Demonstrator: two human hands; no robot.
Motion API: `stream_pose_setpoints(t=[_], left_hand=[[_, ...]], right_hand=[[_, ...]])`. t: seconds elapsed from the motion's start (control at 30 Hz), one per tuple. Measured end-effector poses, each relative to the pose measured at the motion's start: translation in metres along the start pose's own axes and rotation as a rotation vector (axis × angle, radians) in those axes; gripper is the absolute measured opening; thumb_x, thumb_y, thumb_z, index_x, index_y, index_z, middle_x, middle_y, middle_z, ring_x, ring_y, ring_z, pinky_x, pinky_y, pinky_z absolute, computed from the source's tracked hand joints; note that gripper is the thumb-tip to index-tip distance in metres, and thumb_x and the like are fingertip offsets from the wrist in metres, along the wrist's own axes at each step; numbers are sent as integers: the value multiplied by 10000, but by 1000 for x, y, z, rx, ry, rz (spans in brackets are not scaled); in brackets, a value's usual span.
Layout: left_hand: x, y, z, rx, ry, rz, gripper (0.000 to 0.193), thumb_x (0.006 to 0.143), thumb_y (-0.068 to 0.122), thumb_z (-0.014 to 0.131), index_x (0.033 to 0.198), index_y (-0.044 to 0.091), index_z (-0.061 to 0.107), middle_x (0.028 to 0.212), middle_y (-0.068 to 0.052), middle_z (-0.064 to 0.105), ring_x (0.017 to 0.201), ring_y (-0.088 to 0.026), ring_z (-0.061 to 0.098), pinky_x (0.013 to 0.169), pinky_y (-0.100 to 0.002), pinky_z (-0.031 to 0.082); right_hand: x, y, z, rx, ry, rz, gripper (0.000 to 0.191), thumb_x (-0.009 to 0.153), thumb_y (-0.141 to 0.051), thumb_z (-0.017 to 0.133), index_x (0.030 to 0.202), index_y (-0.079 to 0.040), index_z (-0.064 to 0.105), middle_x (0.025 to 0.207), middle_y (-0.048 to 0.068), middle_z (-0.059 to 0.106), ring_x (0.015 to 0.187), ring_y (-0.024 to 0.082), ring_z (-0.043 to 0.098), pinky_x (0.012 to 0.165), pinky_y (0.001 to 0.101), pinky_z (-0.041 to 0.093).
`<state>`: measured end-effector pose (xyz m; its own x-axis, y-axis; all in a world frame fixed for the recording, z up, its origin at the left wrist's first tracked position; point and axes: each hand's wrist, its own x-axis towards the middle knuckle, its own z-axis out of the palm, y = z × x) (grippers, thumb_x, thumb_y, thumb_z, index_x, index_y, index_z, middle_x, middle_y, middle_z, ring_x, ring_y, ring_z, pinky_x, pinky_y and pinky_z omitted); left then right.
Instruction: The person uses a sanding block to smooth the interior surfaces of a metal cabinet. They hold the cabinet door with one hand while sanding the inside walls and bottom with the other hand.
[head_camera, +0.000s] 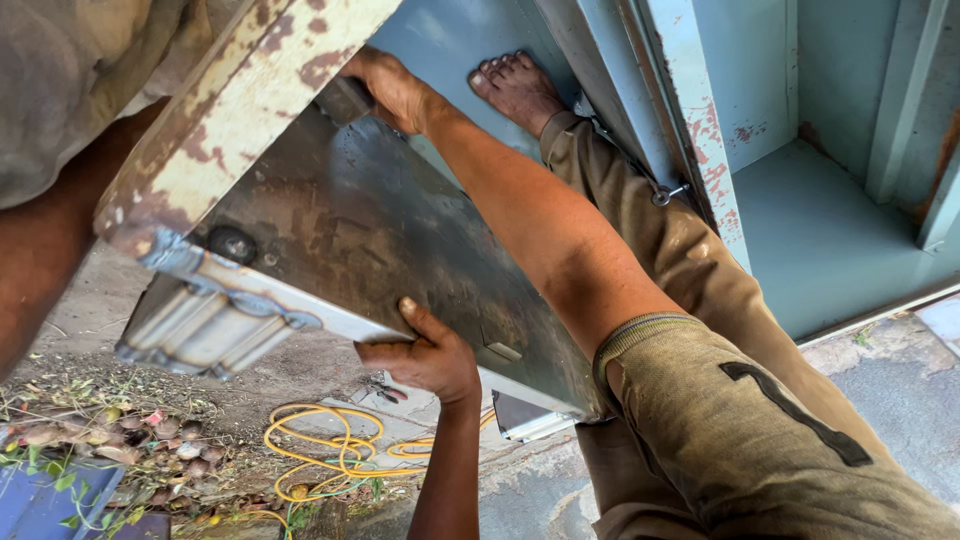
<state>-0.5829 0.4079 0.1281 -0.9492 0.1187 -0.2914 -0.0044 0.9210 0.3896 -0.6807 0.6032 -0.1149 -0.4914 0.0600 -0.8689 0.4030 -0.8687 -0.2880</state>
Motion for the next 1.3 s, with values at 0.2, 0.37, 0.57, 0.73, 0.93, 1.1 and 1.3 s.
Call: stream_pose_setpoints(t=[0.2, 0.37, 0.57, 0.73, 0.93, 1.1, 1.3], left_hand=[[-4, -4, 2, 138, 32, 103, 607, 1093, 275, 634, 1384, -106, 261, 988, -282, 625, 796, -422, 692, 637, -486, 541], [-5, -3, 2, 84, -7, 5, 641, 1076, 283, 633, 1388, -120, 243, 965, -283, 624, 782, -423, 691, 626, -489, 537], [-4, 0, 3, 83, -7, -33, 667, 1069, 295, 638, 1394, -131, 240, 996, -288, 628, 807, -430, 687, 637, -491, 544], [-7, -5, 4, 196, 33, 67, 647, 1077, 287, 650, 1398, -147, 293, 1132, -325, 553, 934, -439, 632, 749, -517, 534], [-8, -7, 6, 193, 14, 48, 655, 1089, 305, 636, 1393, -161, 288, 1171, -301, 512, 967, -404, 624, 745, -475, 546], [-5, -1, 6, 235, -1, 40, 620, 1075, 314, 622, 1357, -140, 309, 1116, -273, 511, 921, -373, 632, 673, -449, 535], [-5, 4, 7, 169, -6, 40, 603, 1088, 301, 619, 1355, -130, 292, 1123, -280, 512, 931, -371, 635, 680, -438, 555]], right_hand=[[31, -1, 1, -421, 83, -68, 621, 965, -357, 640, 1499, -118, 434, 1558, 102, 459, 1438, 277, 428, 1196, 434, 356], [37, 1, 9, -509, 22, -148, 610, 984, -360, 628, 1521, -140, 437, 1581, 110, 444, 1458, 274, 430, 1220, 426, 358], [40, -8, 13, -529, 28, -233, 618, 988, -395, 649, 1505, -130, 438, 1573, 98, 452, 1425, 248, 438, 1184, 386, 400], [51, 3, 5, -387, 12, -195, 596, 956, -350, 724, 1473, -120, 536, 1523, 88, 566, 1362, 217, 542, 1152, 386, 465], [64, 18, 0, -179, -86, -332, 691, 870, -217, 865, 1461, -75, 536, 1489, 133, 606, 1354, 269, 584, 1149, 427, 515], [67, 19, 2, -160, -57, -309, 794, 766, -260, 847, 1452, -103, 478, 1463, 121, 583, 1361, 274, 554, 1108, 434, 469], [56, 13, 2, -736, 11, -212, 606, 944, -438, 703, 1462, -173, 534, 1543, 58, 517, 1451, 244, 451, 1239, 434, 325]])
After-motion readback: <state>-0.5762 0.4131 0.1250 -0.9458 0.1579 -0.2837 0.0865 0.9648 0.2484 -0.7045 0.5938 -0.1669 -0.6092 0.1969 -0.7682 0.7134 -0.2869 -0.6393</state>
